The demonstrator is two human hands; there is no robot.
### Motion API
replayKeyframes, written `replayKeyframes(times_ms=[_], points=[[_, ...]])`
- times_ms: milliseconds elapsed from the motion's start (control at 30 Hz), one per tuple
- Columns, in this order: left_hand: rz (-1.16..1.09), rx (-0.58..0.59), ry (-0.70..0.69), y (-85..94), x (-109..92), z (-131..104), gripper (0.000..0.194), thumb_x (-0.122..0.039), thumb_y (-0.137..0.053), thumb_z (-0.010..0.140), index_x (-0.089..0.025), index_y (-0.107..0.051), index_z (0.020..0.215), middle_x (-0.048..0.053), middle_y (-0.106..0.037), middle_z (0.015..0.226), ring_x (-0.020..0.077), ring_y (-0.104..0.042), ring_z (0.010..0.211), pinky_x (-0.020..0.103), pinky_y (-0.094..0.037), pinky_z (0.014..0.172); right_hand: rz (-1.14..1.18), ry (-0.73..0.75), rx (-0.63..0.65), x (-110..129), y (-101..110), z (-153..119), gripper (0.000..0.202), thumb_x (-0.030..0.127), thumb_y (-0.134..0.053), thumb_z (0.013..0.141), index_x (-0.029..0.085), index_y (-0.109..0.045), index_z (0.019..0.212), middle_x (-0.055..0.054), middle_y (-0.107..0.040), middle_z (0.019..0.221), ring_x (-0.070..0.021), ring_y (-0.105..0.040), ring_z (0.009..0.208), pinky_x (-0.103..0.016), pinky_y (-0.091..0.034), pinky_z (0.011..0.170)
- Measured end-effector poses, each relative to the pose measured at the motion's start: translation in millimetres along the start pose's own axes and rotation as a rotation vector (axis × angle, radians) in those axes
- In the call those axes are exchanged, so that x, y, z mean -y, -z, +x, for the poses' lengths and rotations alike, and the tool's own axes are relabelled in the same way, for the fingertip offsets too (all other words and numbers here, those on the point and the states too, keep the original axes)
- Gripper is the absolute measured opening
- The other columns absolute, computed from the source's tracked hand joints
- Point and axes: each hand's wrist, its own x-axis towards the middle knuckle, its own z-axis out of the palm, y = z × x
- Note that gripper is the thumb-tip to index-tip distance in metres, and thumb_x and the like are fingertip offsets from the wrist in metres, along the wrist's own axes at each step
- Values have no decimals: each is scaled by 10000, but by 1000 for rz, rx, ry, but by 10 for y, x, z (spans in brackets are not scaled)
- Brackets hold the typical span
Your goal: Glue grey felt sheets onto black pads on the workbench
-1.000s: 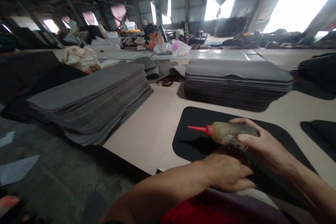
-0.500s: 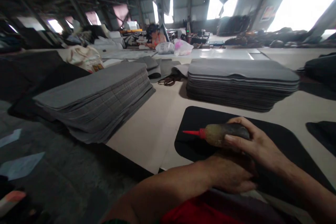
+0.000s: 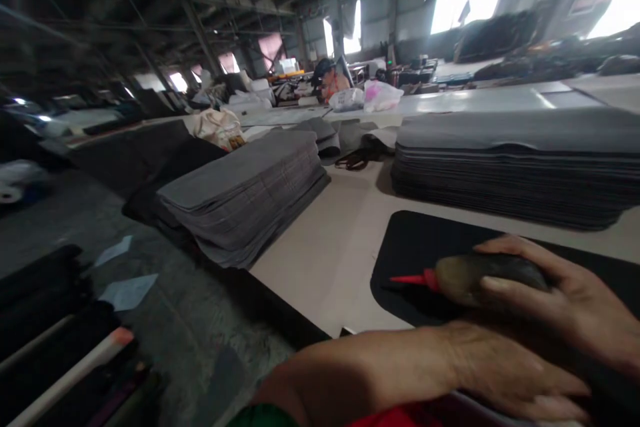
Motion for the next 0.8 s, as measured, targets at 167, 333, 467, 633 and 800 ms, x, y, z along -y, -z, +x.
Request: replayKeyframes(times_ms=[167, 333, 467, 633, 800], points=[[-64, -132, 16, -123, 5, -10, 408, -269, -368, 996, -164, -763, 989, 66, -755, 1037, 264, -629, 1009, 404, -464, 1013, -144, 188, 19, 82, 4, 20, 321, 564, -757, 774, 292, -722, 941, -38, -705, 923, -258, -672, 781, -359, -566, 693], [-167, -106, 13, -194, 3, 3, 345, -236, -424, 977, -159, -758, 937, 77, -759, 986, 235, -668, 921, 356, -496, 893, -184, 287, 94, 68, 11, 35, 273, 532, -712, 844, 278, -706, 942, -44, -662, 884, -244, -638, 772, -355, -520, 664], [-202, -82, 22, -223, -4, 9, 355, -240, -414, 982, -148, -756, 959, 69, -754, 962, 238, -667, 898, 371, -482, 889, -212, 358, 145, 59, -20, 34, 227, 471, -693, 890, 263, -684, 982, -26, -641, 892, -207, -625, 786, -325, -504, 690], [-215, -58, 19, -256, -6, 9, 345, -230, -417, 983, -126, -745, 1018, 69, -751, 979, 240, -659, 896, 388, -478, 864, -256, 449, 181, 48, -77, 47, 184, 409, -673, 925, 248, -655, 1012, -22, -615, 888, -182, -603, 784, -303, -485, 685], [-225, -36, 57, -221, -12, 2, 335, -263, -443, 974, -137, -744, 1047, 58, -748, 1004, 248, -663, 922, 387, -502, 836, -262, 473, 188, 80, -138, 82, 200, 419, -655, 935, 237, -658, 1019, -31, -613, 876, -184, -598, 776, -305, -487, 679]])
